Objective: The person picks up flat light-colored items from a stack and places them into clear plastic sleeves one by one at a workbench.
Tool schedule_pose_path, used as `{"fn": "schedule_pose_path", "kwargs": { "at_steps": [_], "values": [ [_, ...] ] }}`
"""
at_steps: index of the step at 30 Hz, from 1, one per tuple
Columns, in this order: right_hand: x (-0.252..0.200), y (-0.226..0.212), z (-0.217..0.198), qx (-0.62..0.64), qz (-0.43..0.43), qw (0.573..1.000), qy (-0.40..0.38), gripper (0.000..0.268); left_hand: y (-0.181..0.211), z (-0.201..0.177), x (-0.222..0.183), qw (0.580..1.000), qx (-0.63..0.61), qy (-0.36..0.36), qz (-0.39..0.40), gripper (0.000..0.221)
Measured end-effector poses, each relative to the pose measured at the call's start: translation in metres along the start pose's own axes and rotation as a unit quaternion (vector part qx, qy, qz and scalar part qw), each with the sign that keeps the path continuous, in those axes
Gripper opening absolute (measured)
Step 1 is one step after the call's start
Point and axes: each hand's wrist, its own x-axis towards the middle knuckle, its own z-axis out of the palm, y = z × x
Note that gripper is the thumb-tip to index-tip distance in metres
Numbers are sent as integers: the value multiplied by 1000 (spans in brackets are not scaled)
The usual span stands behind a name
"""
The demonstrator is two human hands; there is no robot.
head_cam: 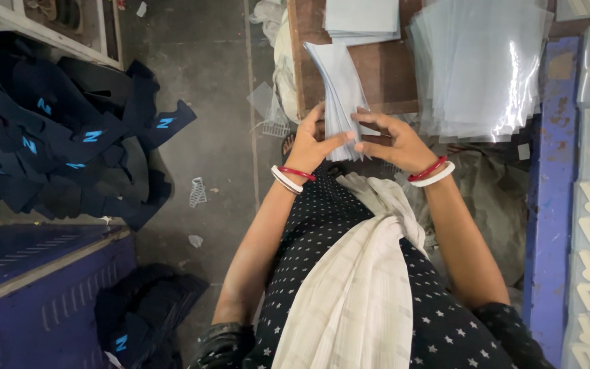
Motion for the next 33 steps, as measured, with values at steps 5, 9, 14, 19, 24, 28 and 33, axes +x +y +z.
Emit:
{"fn": "schedule_pose_path", "kwargs": {
  "at_steps": [5,9,14,19,24,28,33],
  "values": [
    [0,-4,-5,50,46,998,-5,58,3,0,0,1000,-14,-13,-3,76],
    [0,2,-9,54,29,998,-12,53,2,-1,1,999,-27,-26,-4,74],
    [-2,11,9,-108,-12,991,78,36,-17,-9,3,999,-22,-18,19,69],
    [-7,8,61,-465,-200,841,191,29,-34,-20,6,996,44,19,74,60],
    [-11,29,33,-544,-75,803,233,44,-46,-33,-4,997,21,65,37,54],
    [-45,-5,-71,-223,-185,882,371,25,-73,-56,-11,995,14,95,16,53],
    [-61,-35,-123,-397,-97,762,502,26,-62,-57,-15,994,-48,93,-5,57]
  ]
}}
